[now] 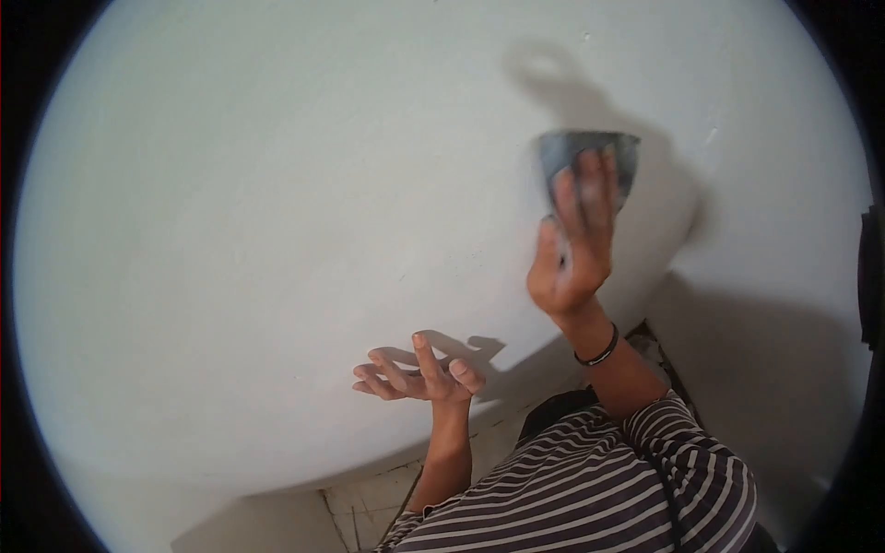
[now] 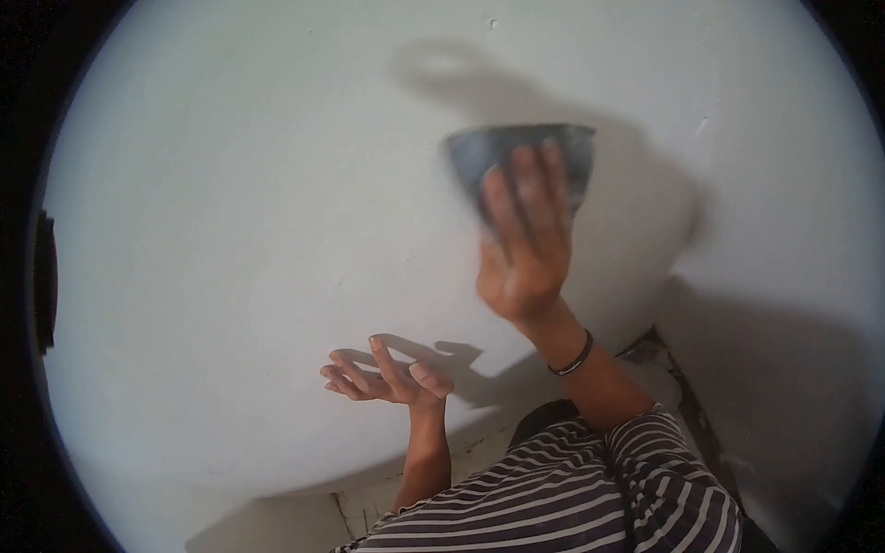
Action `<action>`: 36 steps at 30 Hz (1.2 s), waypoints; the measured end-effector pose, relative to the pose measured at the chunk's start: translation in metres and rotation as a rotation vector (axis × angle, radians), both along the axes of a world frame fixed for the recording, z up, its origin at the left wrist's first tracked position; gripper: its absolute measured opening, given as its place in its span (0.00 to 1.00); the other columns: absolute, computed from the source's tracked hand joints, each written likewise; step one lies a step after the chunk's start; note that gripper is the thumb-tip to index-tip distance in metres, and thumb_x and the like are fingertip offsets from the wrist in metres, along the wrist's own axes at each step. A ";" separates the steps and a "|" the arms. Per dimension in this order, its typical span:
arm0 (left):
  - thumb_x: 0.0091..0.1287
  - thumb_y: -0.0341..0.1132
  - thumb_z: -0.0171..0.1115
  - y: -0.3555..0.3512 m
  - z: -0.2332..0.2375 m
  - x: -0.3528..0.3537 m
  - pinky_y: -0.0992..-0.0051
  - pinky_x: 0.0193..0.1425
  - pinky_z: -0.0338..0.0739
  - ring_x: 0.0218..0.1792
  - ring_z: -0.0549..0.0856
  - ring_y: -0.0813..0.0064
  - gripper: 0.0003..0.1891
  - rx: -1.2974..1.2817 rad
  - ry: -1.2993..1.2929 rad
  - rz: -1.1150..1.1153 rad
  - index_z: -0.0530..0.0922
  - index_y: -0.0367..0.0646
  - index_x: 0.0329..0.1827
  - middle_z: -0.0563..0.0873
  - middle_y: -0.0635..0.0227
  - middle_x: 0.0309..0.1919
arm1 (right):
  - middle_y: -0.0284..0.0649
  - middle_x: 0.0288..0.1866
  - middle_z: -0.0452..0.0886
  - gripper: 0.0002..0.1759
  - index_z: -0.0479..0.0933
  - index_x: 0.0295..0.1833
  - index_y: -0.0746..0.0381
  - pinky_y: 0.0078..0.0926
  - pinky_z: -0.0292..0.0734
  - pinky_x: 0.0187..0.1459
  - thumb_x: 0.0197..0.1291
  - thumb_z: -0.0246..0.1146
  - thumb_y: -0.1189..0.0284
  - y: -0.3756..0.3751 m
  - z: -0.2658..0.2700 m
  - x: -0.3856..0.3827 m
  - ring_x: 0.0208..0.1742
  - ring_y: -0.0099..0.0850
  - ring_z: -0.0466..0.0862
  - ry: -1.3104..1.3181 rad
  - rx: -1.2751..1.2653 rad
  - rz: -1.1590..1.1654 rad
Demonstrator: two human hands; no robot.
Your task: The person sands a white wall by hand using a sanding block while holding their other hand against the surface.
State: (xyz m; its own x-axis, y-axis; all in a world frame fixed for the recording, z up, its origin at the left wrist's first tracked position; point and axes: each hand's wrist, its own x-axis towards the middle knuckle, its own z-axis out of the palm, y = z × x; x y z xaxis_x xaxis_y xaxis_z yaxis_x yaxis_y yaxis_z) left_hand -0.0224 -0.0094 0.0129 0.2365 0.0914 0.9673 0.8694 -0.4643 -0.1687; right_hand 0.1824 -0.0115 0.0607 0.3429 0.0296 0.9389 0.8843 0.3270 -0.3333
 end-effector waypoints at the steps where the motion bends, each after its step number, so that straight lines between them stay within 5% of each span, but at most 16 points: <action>1: 0.72 0.49 0.36 0.000 0.000 0.000 0.42 0.77 0.35 0.78 0.48 0.47 0.28 0.004 0.005 -0.004 0.71 0.45 0.68 0.57 0.46 0.75 | 0.61 0.70 0.67 0.24 0.72 0.64 0.74 0.57 0.54 0.72 0.66 0.51 0.74 0.002 0.003 0.005 0.74 0.62 0.61 0.013 0.044 -0.050; 3: 0.72 0.49 0.36 0.000 0.001 0.001 0.42 0.77 0.35 0.78 0.48 0.47 0.28 0.011 -0.015 -0.006 0.71 0.45 0.67 0.57 0.46 0.75 | 0.62 0.70 0.67 0.24 0.72 0.64 0.73 0.57 0.56 0.71 0.65 0.52 0.74 -0.002 -0.006 -0.020 0.73 0.63 0.62 0.001 -0.007 0.021; 5: 0.72 0.49 0.37 0.001 -0.002 0.006 0.41 0.76 0.33 0.77 0.47 0.46 0.27 0.006 -0.040 -0.022 0.72 0.46 0.66 0.58 0.45 0.74 | 0.47 0.65 0.76 0.21 0.80 0.59 0.59 0.54 0.66 0.69 0.59 0.56 0.76 -0.002 -0.033 -0.059 0.68 0.50 0.73 -0.071 -0.018 0.166; 8: 0.71 0.50 0.38 0.002 -0.004 0.006 0.39 0.76 0.31 0.77 0.45 0.43 0.27 -0.013 -0.058 -0.045 0.74 0.47 0.64 0.59 0.44 0.74 | 0.36 0.65 0.78 0.21 0.82 0.57 0.53 0.45 0.72 0.65 0.57 0.57 0.74 -0.012 -0.032 -0.046 0.67 0.44 0.75 -0.259 -0.057 0.119; 10: 0.71 0.50 0.39 -0.001 -0.005 0.003 0.39 0.76 0.31 0.77 0.45 0.43 0.27 -0.040 -0.052 -0.027 0.74 0.47 0.65 0.58 0.44 0.74 | 0.41 0.66 0.76 0.23 0.81 0.58 0.56 0.44 0.72 0.63 0.54 0.59 0.75 0.001 -0.026 -0.015 0.69 0.47 0.72 -0.183 -0.033 0.090; 12: 0.70 0.50 0.39 0.000 -0.004 0.001 0.39 0.76 0.30 0.77 0.45 0.43 0.27 -0.026 -0.048 -0.030 0.73 0.47 0.65 0.58 0.44 0.74 | 0.58 0.67 0.71 0.27 0.76 0.62 0.66 0.51 0.66 0.68 0.53 0.56 0.78 -0.001 0.008 0.010 0.70 0.59 0.69 0.013 0.077 0.015; 14: 0.70 0.50 0.39 0.000 -0.005 0.002 0.39 0.76 0.30 0.77 0.45 0.43 0.27 -0.019 -0.056 -0.038 0.73 0.46 0.65 0.57 0.44 0.74 | 0.60 0.69 0.69 0.24 0.75 0.62 0.71 0.56 0.59 0.70 0.60 0.53 0.75 -0.004 0.006 -0.007 0.72 0.60 0.65 0.031 -0.002 0.032; 16: 0.70 0.49 0.38 0.000 -0.005 0.005 0.39 0.76 0.30 0.77 0.45 0.43 0.27 -0.019 -0.075 -0.052 0.74 0.46 0.64 0.57 0.45 0.74 | 0.58 0.69 0.69 0.21 0.76 0.61 0.70 0.55 0.56 0.72 0.65 0.53 0.72 -0.001 -0.013 -0.035 0.73 0.60 0.63 -0.072 0.040 0.140; 20: 0.71 0.49 0.38 0.001 -0.002 0.007 0.40 0.76 0.31 0.77 0.46 0.44 0.27 -0.001 -0.048 -0.054 0.74 0.45 0.64 0.58 0.45 0.74 | 0.40 0.64 0.77 0.20 0.82 0.56 0.54 0.44 0.73 0.60 0.58 0.56 0.73 -0.011 -0.031 -0.050 0.67 0.46 0.75 -0.288 -0.055 0.065; 25: 0.72 0.49 0.37 -0.003 0.005 0.004 0.40 0.76 0.34 0.77 0.47 0.45 0.27 0.000 0.004 -0.021 0.71 0.44 0.66 0.58 0.45 0.74 | 0.59 0.69 0.69 0.23 0.75 0.62 0.70 0.56 0.61 0.68 0.60 0.55 0.78 -0.002 0.015 0.012 0.72 0.65 0.63 0.048 0.072 -0.014; 27: 0.72 0.49 0.37 -0.002 0.003 0.004 0.40 0.76 0.34 0.77 0.46 0.45 0.27 -0.001 -0.016 -0.005 0.71 0.44 0.66 0.58 0.46 0.74 | 0.57 0.68 0.70 0.23 0.76 0.61 0.68 0.58 0.60 0.69 0.60 0.56 0.75 -0.002 0.010 -0.007 0.72 0.62 0.65 0.087 0.070 0.013; 31: 0.72 0.49 0.36 0.001 -0.001 0.008 0.40 0.76 0.34 0.77 0.46 0.45 0.28 0.011 -0.031 -0.028 0.71 0.44 0.67 0.57 0.46 0.74 | 0.54 0.68 0.71 0.23 0.78 0.59 0.64 0.60 0.59 0.70 0.56 0.56 0.75 -0.006 -0.025 -0.043 0.71 0.56 0.67 -0.307 0.026 0.141; 34: 0.71 0.49 0.36 -0.002 0.003 0.006 0.40 0.76 0.33 0.77 0.48 0.45 0.27 0.002 -0.006 -0.027 0.72 0.45 0.66 0.58 0.46 0.74 | 0.58 0.60 0.76 0.17 0.77 0.55 0.73 0.59 0.57 0.71 0.60 0.56 0.82 -0.008 -0.017 -0.009 0.66 0.54 0.73 -0.152 -0.109 0.260; 36: 0.71 0.49 0.36 -0.004 0.004 0.005 0.41 0.77 0.34 0.77 0.48 0.45 0.27 0.000 -0.010 -0.012 0.72 0.46 0.66 0.58 0.46 0.74 | 0.59 0.68 0.70 0.23 0.70 0.65 0.73 0.54 0.56 0.72 0.64 0.54 0.80 -0.009 0.018 0.018 0.72 0.57 0.66 0.047 0.081 -0.030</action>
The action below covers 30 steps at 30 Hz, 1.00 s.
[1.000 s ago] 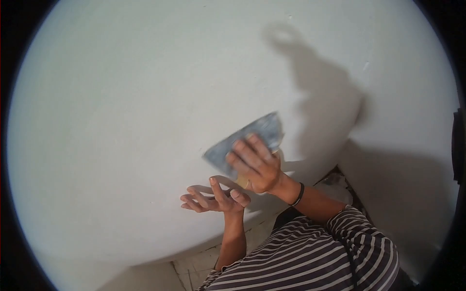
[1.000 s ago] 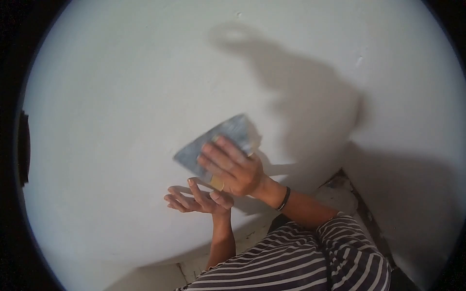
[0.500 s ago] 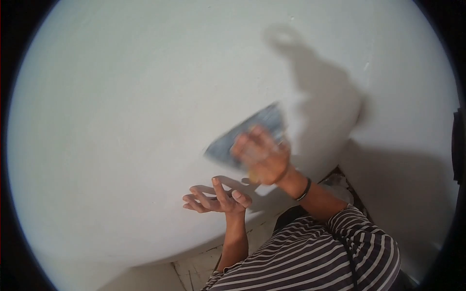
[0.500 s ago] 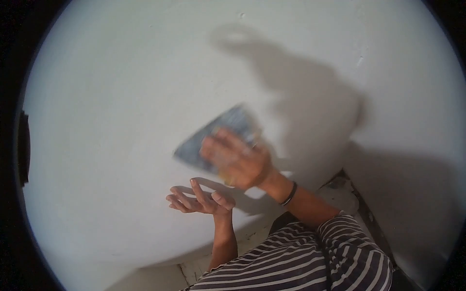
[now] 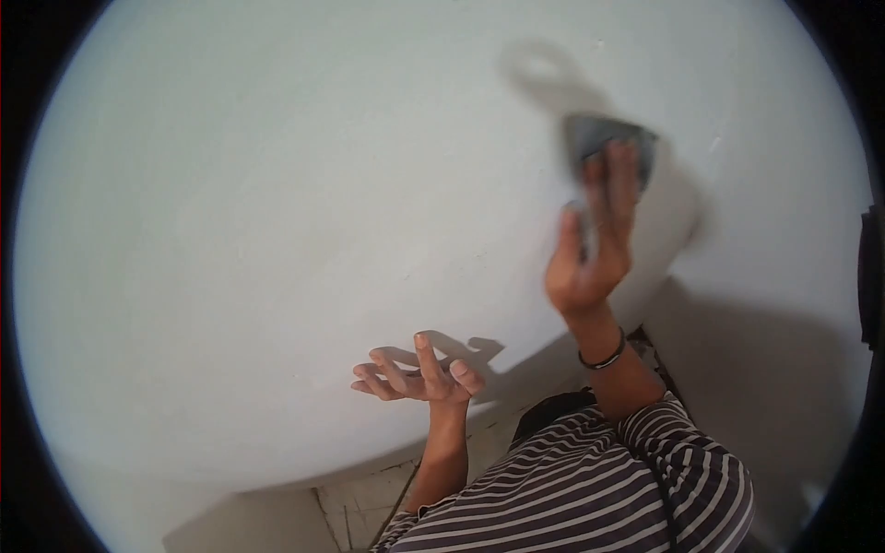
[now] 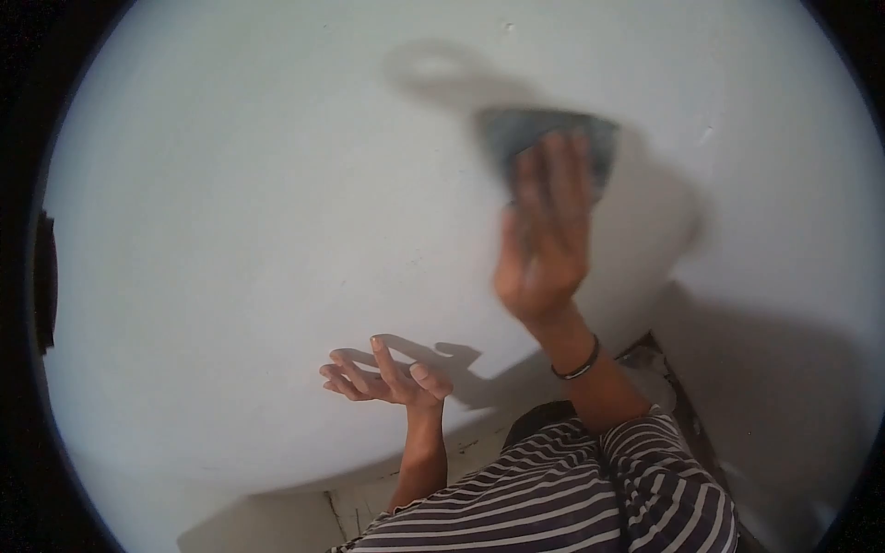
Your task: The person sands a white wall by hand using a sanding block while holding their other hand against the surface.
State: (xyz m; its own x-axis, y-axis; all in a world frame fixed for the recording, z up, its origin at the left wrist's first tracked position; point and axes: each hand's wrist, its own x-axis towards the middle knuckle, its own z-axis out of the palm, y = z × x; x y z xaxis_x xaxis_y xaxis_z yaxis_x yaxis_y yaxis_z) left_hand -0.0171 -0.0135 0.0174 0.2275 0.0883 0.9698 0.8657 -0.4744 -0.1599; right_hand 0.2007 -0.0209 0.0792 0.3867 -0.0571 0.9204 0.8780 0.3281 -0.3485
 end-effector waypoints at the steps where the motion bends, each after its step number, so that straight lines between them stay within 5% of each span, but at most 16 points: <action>1: 0.71 0.49 0.36 0.000 0.002 0.001 0.41 0.77 0.34 0.77 0.48 0.45 0.27 0.007 -0.002 -0.003 0.72 0.46 0.66 0.58 0.46 0.74 | 0.59 0.70 0.68 0.23 0.70 0.65 0.73 0.54 0.56 0.73 0.64 0.54 0.80 0.001 0.000 -0.004 0.73 0.58 0.65 -0.006 -0.009 0.015; 3: 0.71 0.48 0.36 0.001 0.003 0.003 0.41 0.77 0.34 0.77 0.48 0.46 0.27 0.013 -0.008 -0.012 0.72 0.46 0.66 0.58 0.46 0.74 | 0.60 0.72 0.65 0.24 0.70 0.66 0.72 0.54 0.55 0.73 0.64 0.54 0.80 0.002 -0.011 -0.018 0.74 0.60 0.62 -0.011 -0.030 0.022; 8: 0.72 0.48 0.35 0.001 0.001 0.006 0.41 0.77 0.34 0.77 0.47 0.47 0.27 0.020 -0.004 -0.030 0.72 0.44 0.65 0.58 0.45 0.74 | 0.43 0.65 0.77 0.20 0.82 0.56 0.56 0.60 0.64 0.67 0.58 0.56 0.70 0.000 -0.054 -0.061 0.67 0.54 0.73 -0.294 -0.108 0.113; 10: 0.72 0.48 0.35 0.000 0.003 0.003 0.41 0.77 0.34 0.77 0.47 0.46 0.27 0.015 0.022 -0.035 0.72 0.44 0.65 0.58 0.44 0.74 | 0.47 0.64 0.77 0.22 0.81 0.57 0.58 0.55 0.64 0.68 0.56 0.58 0.71 0.000 -0.039 -0.034 0.67 0.53 0.73 -0.267 -0.181 0.142; 13: 0.70 0.49 0.36 0.002 0.001 -0.002 0.39 0.76 0.33 0.77 0.47 0.44 0.27 0.021 0.004 -0.014 0.73 0.45 0.64 0.59 0.44 0.73 | 0.61 0.71 0.66 0.21 0.72 0.64 0.75 0.55 0.57 0.71 0.67 0.51 0.78 -0.004 0.001 -0.004 0.73 0.60 0.63 -0.003 -0.024 -0.038; 20: 0.71 0.49 0.35 0.002 0.002 0.008 0.42 0.77 0.34 0.77 0.47 0.46 0.28 0.016 -0.012 -0.052 0.72 0.46 0.66 0.59 0.44 0.73 | 0.60 0.70 0.67 0.23 0.76 0.62 0.68 0.58 0.60 0.70 0.59 0.58 0.77 -0.013 -0.031 -0.065 0.72 0.59 0.66 -0.411 -0.107 0.239; 26: 0.71 0.49 0.36 0.001 0.002 -0.001 0.40 0.77 0.34 0.77 0.47 0.46 0.28 0.007 0.010 -0.003 0.71 0.46 0.66 0.58 0.45 0.74 | 0.61 0.71 0.65 0.22 0.70 0.65 0.76 0.54 0.57 0.72 0.69 0.50 0.75 0.001 0.000 -0.012 0.74 0.58 0.62 0.015 -0.079 -0.062; 28: 0.71 0.49 0.36 0.002 0.002 0.002 0.40 0.77 0.34 0.77 0.47 0.46 0.28 0.000 0.000 -0.003 0.71 0.45 0.67 0.57 0.46 0.74 | 0.59 0.70 0.67 0.23 0.72 0.64 0.72 0.57 0.56 0.72 0.68 0.52 0.73 0.008 -0.020 -0.040 0.74 0.57 0.63 -0.098 -0.042 0.029; 30: 0.70 0.50 0.38 0.003 -0.002 0.007 0.37 0.75 0.32 0.77 0.46 0.42 0.27 -0.003 -0.052 -0.056 0.74 0.46 0.62 0.59 0.45 0.73 | 0.46 0.67 0.74 0.21 0.80 0.59 0.55 0.62 0.58 0.70 0.61 0.57 0.66 -0.005 -0.040 -0.077 0.68 0.53 0.72 -0.161 -0.160 0.289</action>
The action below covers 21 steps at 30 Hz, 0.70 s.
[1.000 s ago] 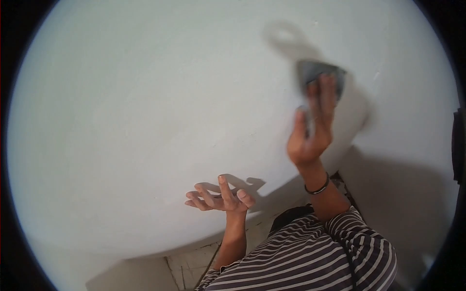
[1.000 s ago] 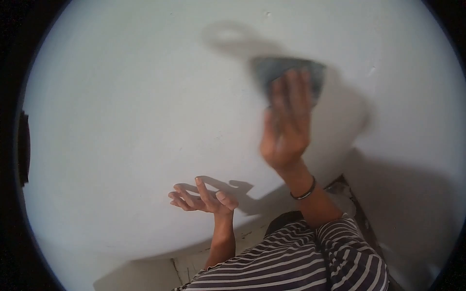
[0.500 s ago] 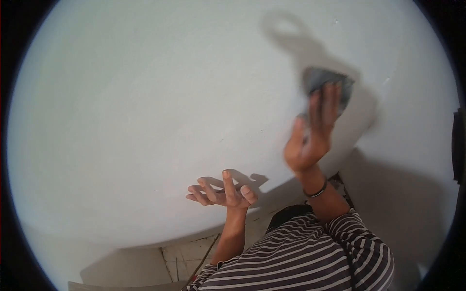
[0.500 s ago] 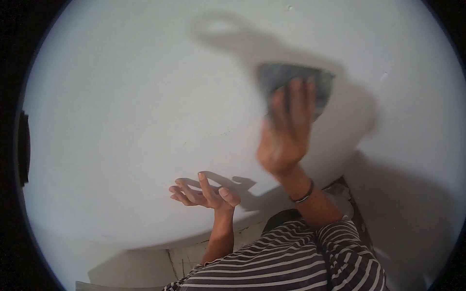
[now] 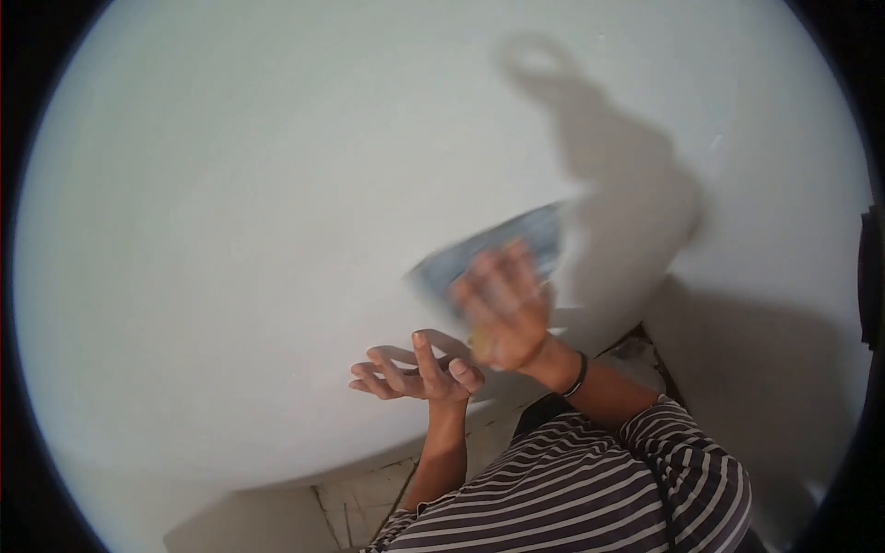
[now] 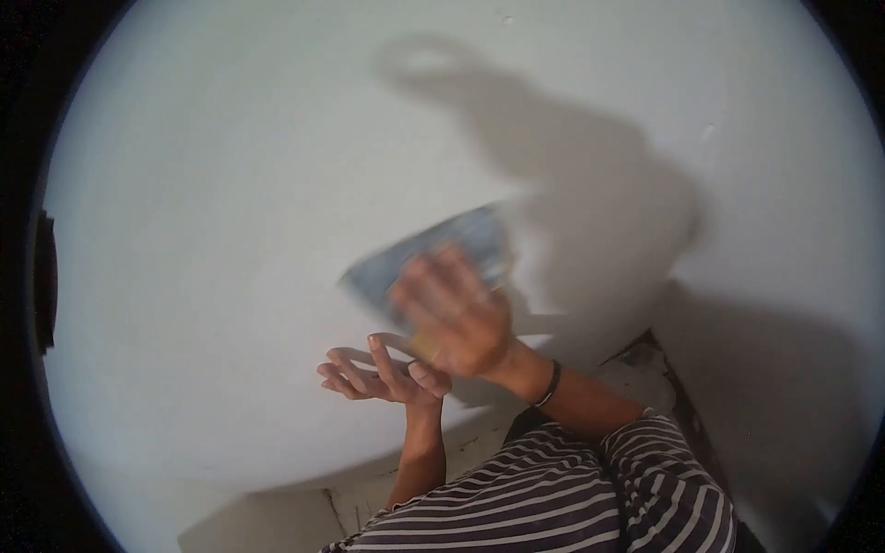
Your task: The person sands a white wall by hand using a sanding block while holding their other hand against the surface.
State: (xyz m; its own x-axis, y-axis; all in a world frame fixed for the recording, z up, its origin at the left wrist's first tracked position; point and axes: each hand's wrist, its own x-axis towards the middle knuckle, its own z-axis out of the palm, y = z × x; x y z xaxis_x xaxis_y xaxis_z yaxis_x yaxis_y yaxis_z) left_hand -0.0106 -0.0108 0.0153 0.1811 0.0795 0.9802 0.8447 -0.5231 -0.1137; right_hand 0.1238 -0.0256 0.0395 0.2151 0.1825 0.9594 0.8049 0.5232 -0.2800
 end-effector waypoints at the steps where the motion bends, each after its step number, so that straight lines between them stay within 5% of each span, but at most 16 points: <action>1: 0.69 0.51 0.39 0.000 0.000 0.001 0.35 0.75 0.31 0.76 0.45 0.40 0.27 -0.001 -0.023 -0.021 0.76 0.46 0.60 0.60 0.44 0.72 | 0.44 0.66 0.75 0.21 0.81 0.59 0.54 0.62 0.59 0.70 0.61 0.57 0.66 0.000 -0.004 0.003 0.68 0.53 0.72 -0.057 0.020 -0.068; 3: 0.71 0.49 0.37 -0.002 0.005 -0.001 0.40 0.76 0.34 0.77 0.47 0.46 0.28 0.012 0.064 0.020 0.71 0.44 0.66 0.59 0.44 0.73 | 0.41 0.65 0.77 0.20 0.81 0.58 0.52 0.61 0.61 0.69 0.60 0.57 0.67 0.002 -0.002 0.016 0.67 0.52 0.73 -0.186 0.062 -0.177; 5: 0.71 0.48 0.37 -0.002 0.004 -0.005 0.40 0.76 0.34 0.77 0.47 0.46 0.28 0.002 0.068 0.042 0.71 0.44 0.66 0.59 0.44 0.73 | 0.55 0.68 0.70 0.23 0.79 0.60 0.63 0.61 0.63 0.67 0.56 0.59 0.73 0.012 0.011 0.045 0.69 0.59 0.68 0.005 0.064 -0.184; 6: 0.70 0.48 0.37 0.000 0.003 -0.006 0.41 0.77 0.34 0.77 0.47 0.46 0.27 0.019 0.072 0.053 0.72 0.44 0.65 0.59 0.44 0.73 | 0.62 0.72 0.64 0.23 0.72 0.65 0.72 0.60 0.55 0.71 0.66 0.51 0.76 0.011 0.028 0.058 0.73 0.63 0.62 0.065 0.129 -0.225; 9: 0.71 0.48 0.37 0.000 0.003 -0.006 0.41 0.77 0.34 0.77 0.47 0.46 0.27 0.013 0.051 0.051 0.72 0.44 0.65 0.59 0.45 0.73 | 0.63 0.71 0.64 0.22 0.73 0.63 0.71 0.59 0.56 0.71 0.67 0.52 0.73 0.014 0.024 0.050 0.74 0.62 0.60 0.078 0.122 -0.260; 14: 0.71 0.49 0.36 0.002 -0.001 -0.004 0.42 0.77 0.34 0.77 0.47 0.47 0.27 0.008 0.049 0.046 0.73 0.46 0.65 0.59 0.45 0.74 | 0.54 0.69 0.71 0.24 0.78 0.62 0.58 0.58 0.62 0.69 0.61 0.54 0.67 0.002 -0.014 -0.003 0.70 0.53 0.70 -0.127 0.024 0.018; 18: 0.72 0.49 0.35 0.002 0.000 -0.007 0.42 0.77 0.34 0.77 0.47 0.46 0.27 0.013 0.050 0.070 0.73 0.46 0.65 0.59 0.45 0.73 | 0.61 0.72 0.65 0.23 0.72 0.65 0.69 0.55 0.57 0.71 0.65 0.53 0.78 0.012 0.022 0.054 0.75 0.60 0.61 0.078 0.089 -0.208; 21: 0.72 0.48 0.35 0.000 0.002 -0.008 0.41 0.77 0.34 0.77 0.47 0.45 0.27 0.007 0.054 0.082 0.72 0.45 0.65 0.59 0.46 0.73 | 0.62 0.72 0.64 0.24 0.71 0.66 0.70 0.55 0.56 0.71 0.65 0.53 0.77 0.019 0.020 0.060 0.74 0.60 0.61 0.105 0.111 -0.310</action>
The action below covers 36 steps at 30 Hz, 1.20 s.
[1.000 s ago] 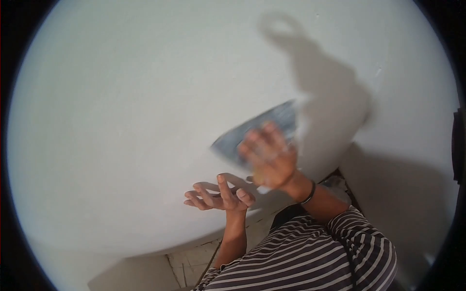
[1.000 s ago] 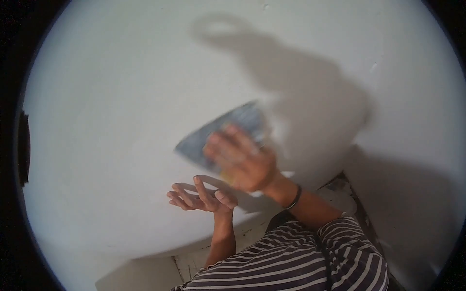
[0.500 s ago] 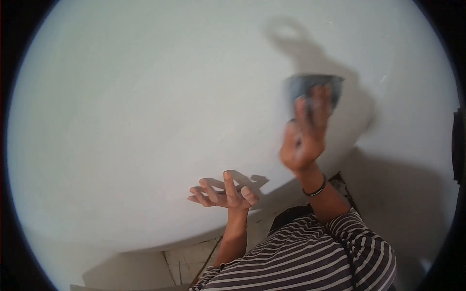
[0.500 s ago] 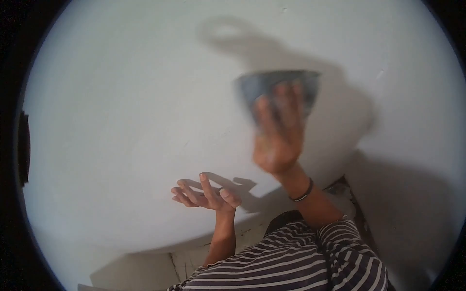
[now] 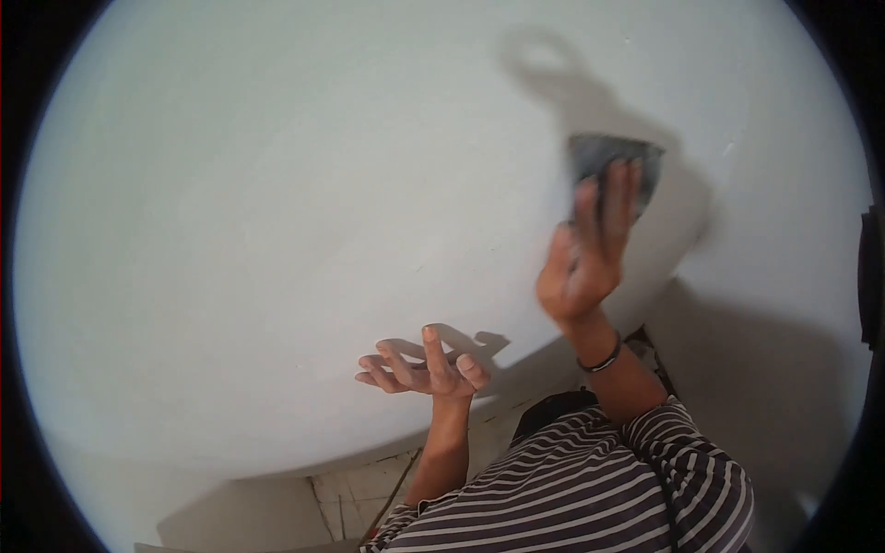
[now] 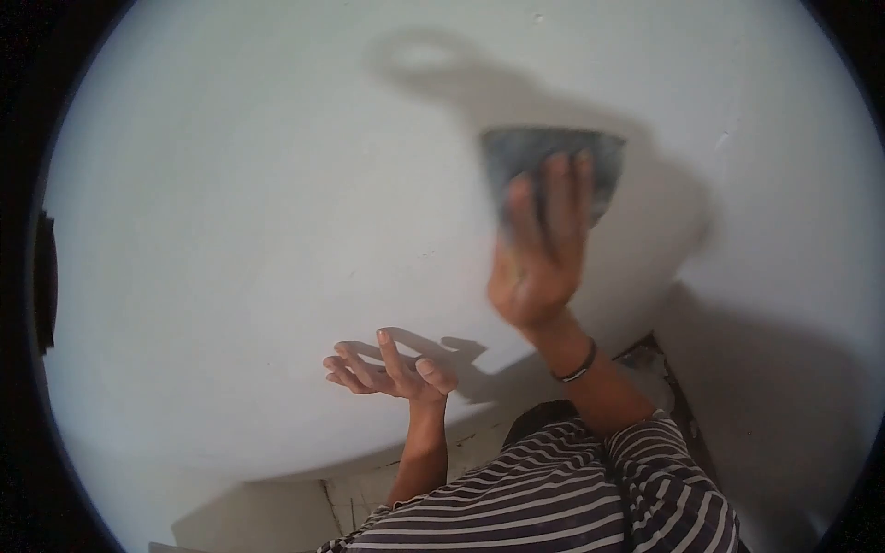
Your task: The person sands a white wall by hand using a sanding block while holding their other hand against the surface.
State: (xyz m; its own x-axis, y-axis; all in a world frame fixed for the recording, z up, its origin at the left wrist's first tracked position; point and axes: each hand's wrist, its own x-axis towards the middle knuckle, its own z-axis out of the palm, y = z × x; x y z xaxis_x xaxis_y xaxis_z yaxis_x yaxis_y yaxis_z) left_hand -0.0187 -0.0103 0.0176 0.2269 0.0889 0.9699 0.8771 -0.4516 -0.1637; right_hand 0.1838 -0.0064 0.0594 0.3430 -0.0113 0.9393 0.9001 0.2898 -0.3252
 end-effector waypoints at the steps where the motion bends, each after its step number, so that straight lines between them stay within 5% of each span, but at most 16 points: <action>1: 0.72 0.48 0.35 -0.001 0.001 0.001 0.41 0.77 0.34 0.77 0.47 0.45 0.27 -0.007 -0.002 -0.003 0.72 0.44 0.66 0.59 0.46 0.73 | 0.58 0.71 0.66 0.23 0.74 0.64 0.65 0.59 0.57 0.70 0.64 0.55 0.74 0.000 -0.009 -0.013 0.73 0.58 0.64 -0.023 -0.028 0.074; 4: 0.72 0.48 0.35 0.002 -0.004 0.007 0.41 0.77 0.35 0.77 0.47 0.45 0.28 0.016 -0.010 -0.042 0.72 0.44 0.66 0.59 0.46 0.74 | 0.43 0.70 0.72 0.21 0.80 0.60 0.51 0.63 0.59 0.69 0.62 0.57 0.65 -0.014 -0.038 -0.070 0.70 0.48 0.71 -0.107 -0.109 0.311; 6: 0.72 0.48 0.35 0.004 -0.005 0.007 0.41 0.77 0.35 0.77 0.48 0.45 0.28 0.024 -0.008 -0.048 0.71 0.43 0.66 0.58 0.46 0.74 | 0.37 0.69 0.74 0.22 0.80 0.60 0.47 0.61 0.59 0.70 0.59 0.58 0.64 -0.019 -0.034 -0.058 0.69 0.44 0.73 -0.231 -0.136 0.223; 8: 0.72 0.48 0.35 0.002 -0.005 0.004 0.42 0.77 0.35 0.77 0.48 0.45 0.28 0.009 -0.008 -0.024 0.71 0.43 0.66 0.58 0.46 0.74 | 0.42 0.67 0.75 0.25 0.80 0.61 0.48 0.58 0.61 0.70 0.55 0.61 0.65 -0.007 -0.032 -0.035 0.68 0.48 0.73 -0.213 -0.169 0.263; 10: 0.72 0.49 0.35 0.000 -0.002 0.002 0.42 0.77 0.35 0.77 0.49 0.45 0.27 0.005 0.010 -0.001 0.72 0.43 0.65 0.58 0.46 0.74 | 0.60 0.69 0.69 0.26 0.77 0.63 0.63 0.57 0.63 0.68 0.57 0.56 0.73 -0.002 -0.002 -0.004 0.70 0.62 0.67 0.012 0.005 0.112; 12: 0.72 0.48 0.35 0.001 0.001 0.002 0.43 0.77 0.35 0.77 0.49 0.45 0.27 0.015 0.018 -0.013 0.72 0.43 0.65 0.58 0.46 0.74 | 0.61 0.70 0.67 0.25 0.75 0.63 0.66 0.60 0.61 0.69 0.59 0.54 0.72 0.003 0.005 0.004 0.71 0.63 0.65 0.021 0.020 -0.023; 14: 0.72 0.48 0.35 0.000 0.003 0.004 0.42 0.77 0.35 0.77 0.49 0.45 0.27 0.021 -0.004 -0.015 0.72 0.43 0.65 0.58 0.46 0.74 | 0.60 0.70 0.67 0.24 0.76 0.63 0.64 0.59 0.62 0.68 0.63 0.55 0.68 -0.006 -0.005 -0.024 0.71 0.62 0.65 -0.023 -0.085 0.092; 18: 0.72 0.47 0.36 0.003 0.000 0.009 0.41 0.77 0.34 0.77 0.48 0.46 0.27 0.033 -0.016 -0.052 0.72 0.43 0.65 0.58 0.46 0.74 | 0.40 0.67 0.75 0.21 0.80 0.61 0.51 0.54 0.64 0.69 0.61 0.59 0.67 -0.010 -0.026 -0.058 0.72 0.48 0.69 -0.276 -0.036 0.246; 20: 0.72 0.48 0.36 0.003 0.000 0.004 0.41 0.77 0.34 0.77 0.47 0.46 0.27 0.009 0.007 -0.044 0.72 0.43 0.65 0.58 0.46 0.74 | 0.52 0.65 0.75 0.18 0.80 0.57 0.62 0.52 0.68 0.66 0.62 0.55 0.76 -0.005 -0.019 -0.026 0.72 0.57 0.66 -0.261 -0.082 0.217; 22: 0.72 0.48 0.36 0.001 0.001 0.004 0.41 0.77 0.33 0.77 0.47 0.46 0.27 -0.013 0.018 -0.026 0.72 0.43 0.66 0.58 0.46 0.75 | 0.57 0.68 0.71 0.21 0.75 0.63 0.69 0.54 0.64 0.69 0.65 0.53 0.78 0.002 0.000 0.003 0.74 0.58 0.63 0.036 0.047 0.049; 25: 0.72 0.48 0.36 0.001 0.000 0.004 0.41 0.77 0.34 0.77 0.47 0.45 0.27 -0.003 0.001 -0.010 0.72 0.43 0.65 0.58 0.46 0.74 | 0.61 0.69 0.67 0.24 0.69 0.67 0.73 0.56 0.57 0.72 0.66 0.52 0.78 -0.001 0.005 0.006 0.74 0.60 0.61 0.070 0.000 0.006; 27: 0.72 0.48 0.36 0.003 -0.002 0.008 0.41 0.77 0.34 0.77 0.47 0.46 0.27 0.001 -0.012 -0.033 0.72 0.43 0.65 0.58 0.46 0.74 | 0.58 0.69 0.69 0.23 0.73 0.64 0.67 0.55 0.59 0.71 0.64 0.54 0.76 0.005 -0.027 -0.032 0.72 0.59 0.65 0.034 0.049 0.272; 30: 0.72 0.48 0.36 0.003 -0.004 0.008 0.42 0.77 0.34 0.77 0.48 0.46 0.27 0.011 -0.004 -0.052 0.72 0.43 0.65 0.58 0.47 0.74 | 0.49 0.65 0.75 0.22 0.80 0.59 0.54 0.52 0.67 0.67 0.59 0.55 0.69 -0.016 -0.032 -0.057 0.66 0.54 0.74 -0.202 -0.096 0.268; 36: 0.72 0.49 0.35 -0.003 -0.002 0.003 0.41 0.77 0.34 0.77 0.47 0.46 0.27 -0.001 0.012 -0.003 0.72 0.43 0.65 0.58 0.47 0.74 | 0.59 0.69 0.69 0.29 0.74 0.64 0.66 0.60 0.58 0.71 0.53 0.57 0.79 -0.001 -0.001 0.004 0.72 0.59 0.66 0.044 0.053 0.090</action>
